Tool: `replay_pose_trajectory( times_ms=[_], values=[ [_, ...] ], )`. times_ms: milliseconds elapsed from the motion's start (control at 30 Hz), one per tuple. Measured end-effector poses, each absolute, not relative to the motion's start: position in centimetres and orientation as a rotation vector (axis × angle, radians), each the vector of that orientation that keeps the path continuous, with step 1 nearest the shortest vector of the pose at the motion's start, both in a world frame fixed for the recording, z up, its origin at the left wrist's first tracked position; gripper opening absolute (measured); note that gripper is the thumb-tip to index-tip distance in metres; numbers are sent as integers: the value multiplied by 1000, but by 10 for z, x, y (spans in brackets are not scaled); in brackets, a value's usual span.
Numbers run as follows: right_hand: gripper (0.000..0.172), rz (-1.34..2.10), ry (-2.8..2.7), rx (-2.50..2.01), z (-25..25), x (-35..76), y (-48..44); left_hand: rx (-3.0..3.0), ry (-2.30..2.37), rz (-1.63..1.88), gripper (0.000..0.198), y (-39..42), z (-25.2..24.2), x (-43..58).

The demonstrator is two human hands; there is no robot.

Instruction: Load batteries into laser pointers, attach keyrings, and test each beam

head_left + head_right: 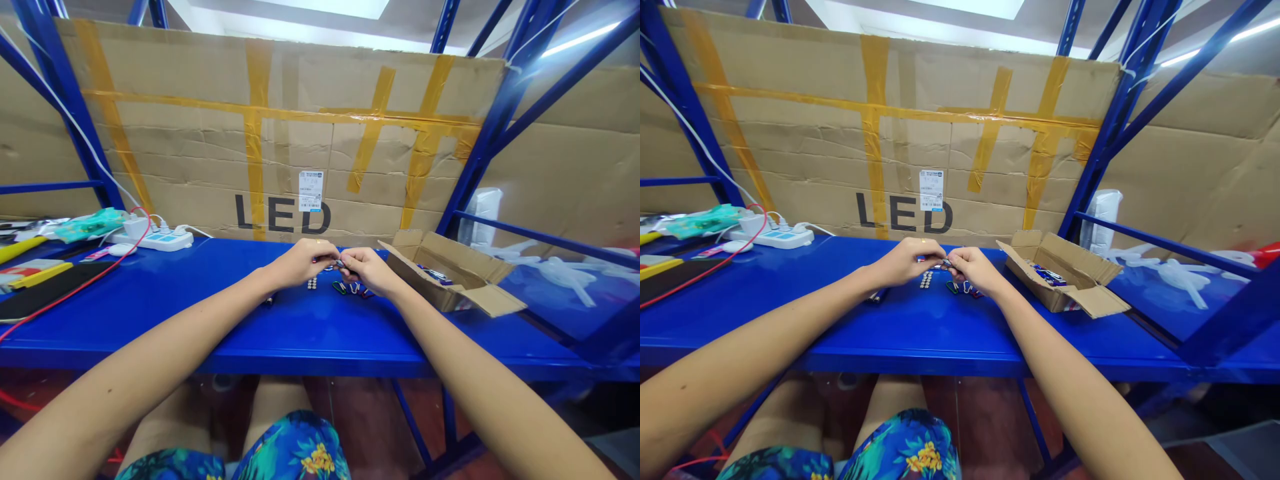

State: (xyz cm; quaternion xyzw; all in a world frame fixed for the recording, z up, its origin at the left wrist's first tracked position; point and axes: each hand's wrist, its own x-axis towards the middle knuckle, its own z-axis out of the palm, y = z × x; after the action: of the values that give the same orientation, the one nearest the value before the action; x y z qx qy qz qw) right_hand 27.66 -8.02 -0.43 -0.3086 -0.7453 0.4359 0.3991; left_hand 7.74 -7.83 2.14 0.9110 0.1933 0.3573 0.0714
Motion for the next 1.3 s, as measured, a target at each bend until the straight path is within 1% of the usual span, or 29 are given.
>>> replay_pose_trajectory(
  times_ms=[133, 233, 333, 400, 467, 533, 633, 767, 867, 967, 1067, 1133, 1200, 1300],
  values=[
    [47, 930, -1900, -830, -4, 274, -81, 2503, 695, 1115, 15, -77, 21, 80],
    [38, 720, -1939, -894, -4, 272, -81, 2325, 701, 1064, 10, -70, 19, 81],
    [31, 529, -2006, -941, -5, 271, -82, 2274, 752, 982, 7, -64, 15, 82],
    [32, 520, -2031, -964, -6, 272, -81, 2320, 751, 1003, 7, -63, 13, 81],
    [36, 653, -2023, -986, -8, 273, -80, 2443, 692, 1028, 14, -66, 11, 80],
    [40, 889, -1971, -973, -10, 273, -80, 2588, 623, 998, 22, -70, 10, 79],
    [41, 1234, -1800, -862, -11, 272, -81, 2699, 581, 966, 23, -74, 10, 78],
    [28, 1578, -1589, -812, -6, 270, -85, 2783, 525, 977, 17, -73, 8, 79],
    [20, 1669, -1536, -876, -3, 271, -86, 2862, 504, 967, 12, -72, 9, 79],
    [25, 1551, -1575, -882, -3, 272, -86, 2806, 504, 1050, 9, -74, 12, 77],
    [36, 1327, -1678, -866, -5, 273, -83, 2629, 560, 1163, 6, -75, 14, 78],
    [39, 1146, -1761, -884, -6, 272, -81, 2456, 623, 1222, 5, -73, 13, 81],
    [35, 944, -1844, -911, -7, 272, -81, 2253, 683, 1248, 8, -68, 11, 84],
    [19, 692, -1951, -904, -7, 272, -81, 1984, 785, 1230, 16, -62, 10, 86]
  ],
)
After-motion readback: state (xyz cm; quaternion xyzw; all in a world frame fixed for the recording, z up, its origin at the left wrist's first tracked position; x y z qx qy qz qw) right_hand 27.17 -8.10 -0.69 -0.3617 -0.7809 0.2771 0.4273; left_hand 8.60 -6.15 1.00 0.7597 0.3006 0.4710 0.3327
